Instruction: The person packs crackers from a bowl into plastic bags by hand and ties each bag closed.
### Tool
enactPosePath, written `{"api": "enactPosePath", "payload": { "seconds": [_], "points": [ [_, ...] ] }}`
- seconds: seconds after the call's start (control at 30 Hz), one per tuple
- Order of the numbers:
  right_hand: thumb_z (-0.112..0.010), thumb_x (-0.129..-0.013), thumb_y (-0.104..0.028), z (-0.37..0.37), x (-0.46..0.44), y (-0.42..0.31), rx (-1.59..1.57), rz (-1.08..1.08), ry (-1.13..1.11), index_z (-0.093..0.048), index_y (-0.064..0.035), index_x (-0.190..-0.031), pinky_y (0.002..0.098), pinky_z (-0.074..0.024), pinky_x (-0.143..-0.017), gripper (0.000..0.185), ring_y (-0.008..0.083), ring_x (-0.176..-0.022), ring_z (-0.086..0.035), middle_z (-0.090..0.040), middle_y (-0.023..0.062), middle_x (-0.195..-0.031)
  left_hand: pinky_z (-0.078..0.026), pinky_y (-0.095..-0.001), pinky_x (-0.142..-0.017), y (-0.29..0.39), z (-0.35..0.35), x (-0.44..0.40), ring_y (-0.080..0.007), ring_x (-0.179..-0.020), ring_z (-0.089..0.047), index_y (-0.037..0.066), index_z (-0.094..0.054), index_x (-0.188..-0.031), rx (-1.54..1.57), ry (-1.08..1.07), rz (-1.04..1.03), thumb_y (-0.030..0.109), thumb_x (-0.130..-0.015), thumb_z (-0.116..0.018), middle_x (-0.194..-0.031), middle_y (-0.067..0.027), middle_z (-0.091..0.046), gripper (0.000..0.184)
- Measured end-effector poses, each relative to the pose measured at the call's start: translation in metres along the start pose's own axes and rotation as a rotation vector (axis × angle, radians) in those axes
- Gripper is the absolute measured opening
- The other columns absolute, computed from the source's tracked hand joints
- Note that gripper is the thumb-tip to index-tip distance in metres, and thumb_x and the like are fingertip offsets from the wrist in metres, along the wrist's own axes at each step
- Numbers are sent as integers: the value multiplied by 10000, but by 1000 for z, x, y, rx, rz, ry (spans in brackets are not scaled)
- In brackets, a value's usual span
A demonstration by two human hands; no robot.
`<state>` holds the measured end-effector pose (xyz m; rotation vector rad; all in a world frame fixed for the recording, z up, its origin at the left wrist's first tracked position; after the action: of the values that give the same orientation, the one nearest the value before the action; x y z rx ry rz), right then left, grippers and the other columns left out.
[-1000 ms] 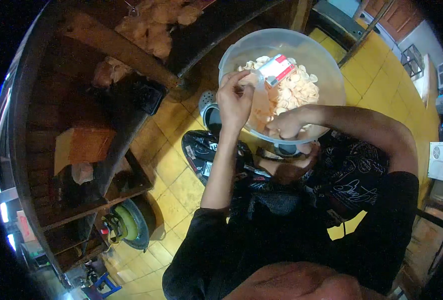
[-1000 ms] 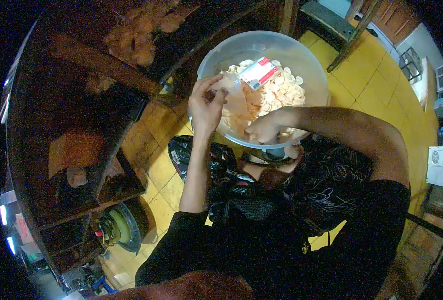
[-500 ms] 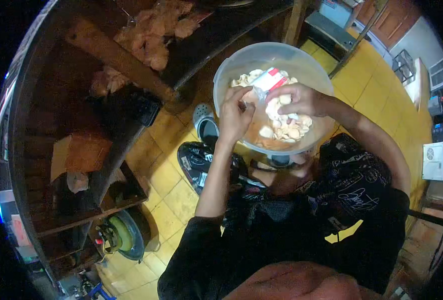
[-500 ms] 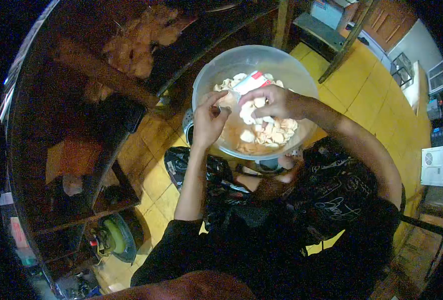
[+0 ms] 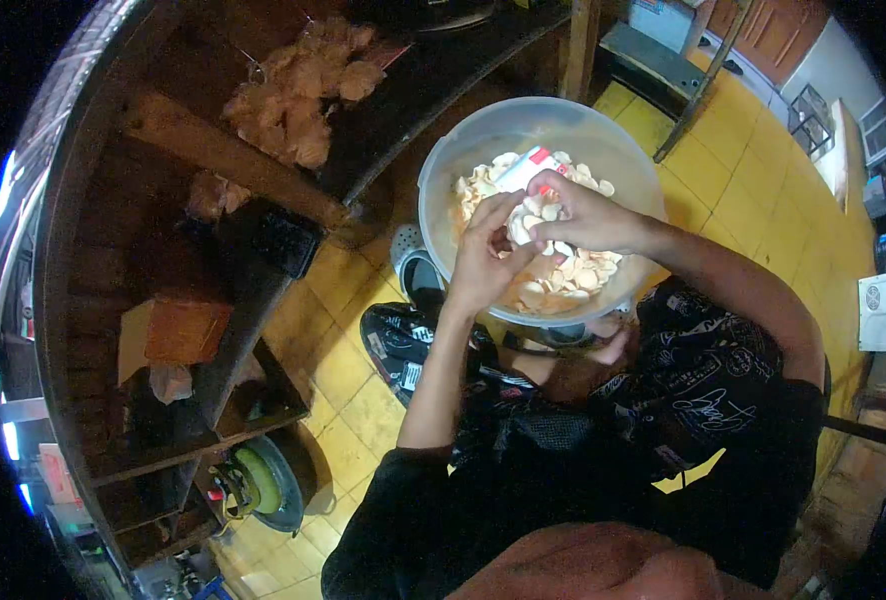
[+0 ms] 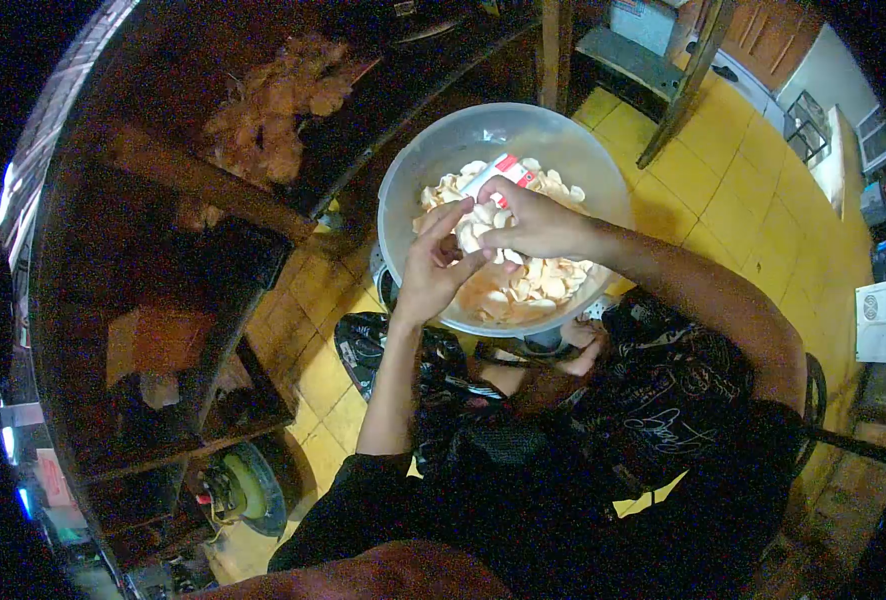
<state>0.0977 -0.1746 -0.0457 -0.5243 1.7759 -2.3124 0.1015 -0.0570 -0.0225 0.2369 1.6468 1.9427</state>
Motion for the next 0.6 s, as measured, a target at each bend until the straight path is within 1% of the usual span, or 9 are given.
{"api": "enactPosePath", "payload": {
  "seconds": [0.07,0.13,0.2,0.23,0.33,0.4,0.47,0.53,0.6],
  "points": [
    [-642,-934,-121,2,1,-5,57,-18,21,-476,-46,-1240,301,-533,-719,357,154,-873,-625,-605,96,-1055,-492,-224,-683,0,3,0,-87,-830,-569,17,-556,-1348,-55,21,-17,6,-822,-733,-1278,-89,-543,555],
    [-631,-945,-172,3,2,-25,321,187,57,-511,-23,-1198,334,-528,-785,317,166,-880,-633,-613,117,-1068,-493,-227,-680,3,5,1,-87,-813,-568,21,-565,-1342,-111,41,-36,15,-835,-730,-1273,-92,-555,533],
    [-624,-950,-193,-3,-1,-20,308,145,-24,-525,-17,-1178,340,-514,-829,304,175,-913,-629,-612,128,-1082,-494,-232,-673,-11,10,2,-86,-790,-568,22,-588,-1320,141,88,97,25,-854,-718,-1252,-97,-582,484],
    [-616,-955,-214,-10,-2,-15,298,101,-107,-539,-12,-1158,346,-501,-873,297,185,-946,-625,-611,140,-1096,-494,-232,-673,-13,10,1,-86,-790,-568,22,-588,-1320,143,91,98,25,-854,-718,-1252,-97,-582,484],
    [-607,-953,-221,-9,-2,-19,252,139,-68,-520,-18,-1184,347,-474,-912,320,205,-1018,-601,-615,143,-1062,-498,-234,-670,-20,16,1,-89,-777,-572,29,-596,-1315,129,122,112,31,-870,-698,-1259,-106,-588,456],
    [-599,-951,-208,-4,-3,-12,267,140,9,-508,-16,-1195,348,-464,-924,323,214,-1036,-591,-615,142,-1043,-519,-248,-687,-10,9,-1,-105,-799,-588,34,-593,-1320,-56,26,40,9,-866,-677,-1259,-115,-591,462],
    [-590,-949,-195,7,-5,-6,284,146,92,-496,-14,-1205,349,-454,-935,328,223,-1053,-580,-614,142,-1025,-518,-257,-689,6,1,2,-119,-803,-596,39,-597,-1318,-48,-12,-27,15,-852,-687,-1262,-118,-590,475],
    [-574,-951,-191,12,-7,1,280,55,116,-485,-12,-1203,345,-471,-885,322,201,-1014,-577,-597,133,-1043,-518,-266,-691,21,-8,2,-132,-807,-604,43,-600,-1316,-40,-53,-90,22,-838,-698,-1264,-121,-589,489],
    [-561,-953,-162,12,-3,-1,222,-34,125,-491,-2,-1186,348,-497,-813,292,187,-956,-592,-591,132,-1060,-514,-282,-690,43,-11,4,-159,-819,-619,47,-601,-1315,-177,-38,-279,61,-806,-740,-1253,-119,-590,528]
  ]
}}
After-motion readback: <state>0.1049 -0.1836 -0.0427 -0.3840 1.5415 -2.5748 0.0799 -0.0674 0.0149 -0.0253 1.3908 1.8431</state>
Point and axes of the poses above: each hand's wrist, its own x-axis away from the middle knuckle, its own z-axis out of the back of the hand, y = z × x, the point moved 10 cm from there along -x, towards the middle knuckle
